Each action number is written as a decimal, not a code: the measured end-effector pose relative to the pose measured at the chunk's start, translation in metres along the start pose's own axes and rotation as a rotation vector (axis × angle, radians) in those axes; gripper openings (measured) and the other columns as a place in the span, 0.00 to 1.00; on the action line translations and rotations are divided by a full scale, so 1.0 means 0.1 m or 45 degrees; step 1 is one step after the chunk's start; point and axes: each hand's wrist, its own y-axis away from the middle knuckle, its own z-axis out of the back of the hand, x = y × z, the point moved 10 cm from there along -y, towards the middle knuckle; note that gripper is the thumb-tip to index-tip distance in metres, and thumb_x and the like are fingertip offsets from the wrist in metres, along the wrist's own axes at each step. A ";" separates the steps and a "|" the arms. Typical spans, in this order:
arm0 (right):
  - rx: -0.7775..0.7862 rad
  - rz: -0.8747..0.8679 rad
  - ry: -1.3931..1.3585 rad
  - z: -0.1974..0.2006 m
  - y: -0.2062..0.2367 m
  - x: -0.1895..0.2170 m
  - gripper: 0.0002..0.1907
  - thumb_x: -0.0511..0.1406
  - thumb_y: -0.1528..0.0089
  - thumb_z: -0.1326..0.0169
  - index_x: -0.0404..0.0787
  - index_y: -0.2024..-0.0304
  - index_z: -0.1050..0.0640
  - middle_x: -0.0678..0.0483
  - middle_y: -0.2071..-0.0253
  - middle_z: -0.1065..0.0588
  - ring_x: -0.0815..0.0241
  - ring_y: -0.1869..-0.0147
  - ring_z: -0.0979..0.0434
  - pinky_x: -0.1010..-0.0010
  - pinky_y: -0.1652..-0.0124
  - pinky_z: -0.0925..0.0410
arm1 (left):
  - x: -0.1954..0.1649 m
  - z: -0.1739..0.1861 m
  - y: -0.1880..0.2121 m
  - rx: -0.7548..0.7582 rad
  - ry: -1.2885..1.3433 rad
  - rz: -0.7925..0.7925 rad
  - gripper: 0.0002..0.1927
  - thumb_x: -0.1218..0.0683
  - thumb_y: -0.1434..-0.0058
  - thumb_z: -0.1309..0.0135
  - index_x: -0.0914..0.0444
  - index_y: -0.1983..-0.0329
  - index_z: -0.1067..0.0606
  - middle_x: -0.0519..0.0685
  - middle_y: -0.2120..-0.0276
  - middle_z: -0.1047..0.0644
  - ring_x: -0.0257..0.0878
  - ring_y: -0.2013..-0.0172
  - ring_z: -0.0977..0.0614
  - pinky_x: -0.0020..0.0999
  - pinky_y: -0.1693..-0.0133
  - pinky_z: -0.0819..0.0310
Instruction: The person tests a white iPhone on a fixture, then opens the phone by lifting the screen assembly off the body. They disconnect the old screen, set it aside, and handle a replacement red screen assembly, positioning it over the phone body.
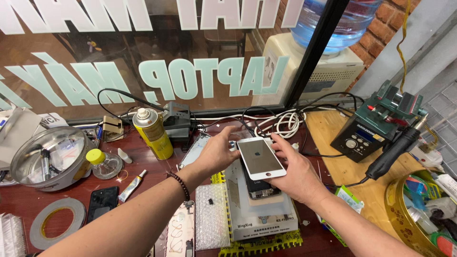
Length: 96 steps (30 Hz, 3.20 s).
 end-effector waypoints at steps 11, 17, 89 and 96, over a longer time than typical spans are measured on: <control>0.001 0.059 -0.013 0.00 0.08 0.06 0.55 0.38 0.56 0.27 0.46 0.29 0.39 0.52 0.44 0.23 0.57 0.46 0.18 0.66 0.47 0.25 | 0.00 -0.03 0.00 -0.033 0.026 -0.022 0.38 0.55 0.46 0.36 0.60 0.32 0.36 0.52 0.44 0.20 0.50 0.48 0.17 0.40 0.48 0.22; 0.005 0.073 0.021 -0.01 0.07 0.04 0.55 0.38 0.56 0.27 0.46 0.29 0.40 0.52 0.44 0.23 0.56 0.46 0.18 0.66 0.48 0.25 | 0.00 -0.02 0.00 -0.025 0.024 -0.003 0.38 0.55 0.46 0.36 0.60 0.32 0.36 0.51 0.44 0.20 0.50 0.48 0.17 0.40 0.48 0.22; 0.291 -0.480 0.545 -0.11 0.10 0.48 0.62 0.47 0.54 0.33 0.43 0.24 0.52 0.37 0.45 0.24 0.40 0.40 0.23 0.56 0.43 0.29 | -0.05 -0.04 0.01 -0.015 -0.069 -0.046 0.39 0.57 0.49 0.37 0.61 0.32 0.37 0.52 0.43 0.21 0.51 0.49 0.17 0.42 0.48 0.22; 0.316 -0.562 0.569 -0.14 0.04 0.45 0.59 0.44 0.54 0.35 0.45 0.25 0.49 0.37 0.47 0.23 0.40 0.42 0.21 0.56 0.44 0.28 | 0.03 -0.08 -0.05 0.002 -0.081 -0.109 0.35 0.57 0.47 0.41 0.60 0.34 0.36 0.51 0.45 0.20 0.53 0.49 0.18 0.43 0.48 0.24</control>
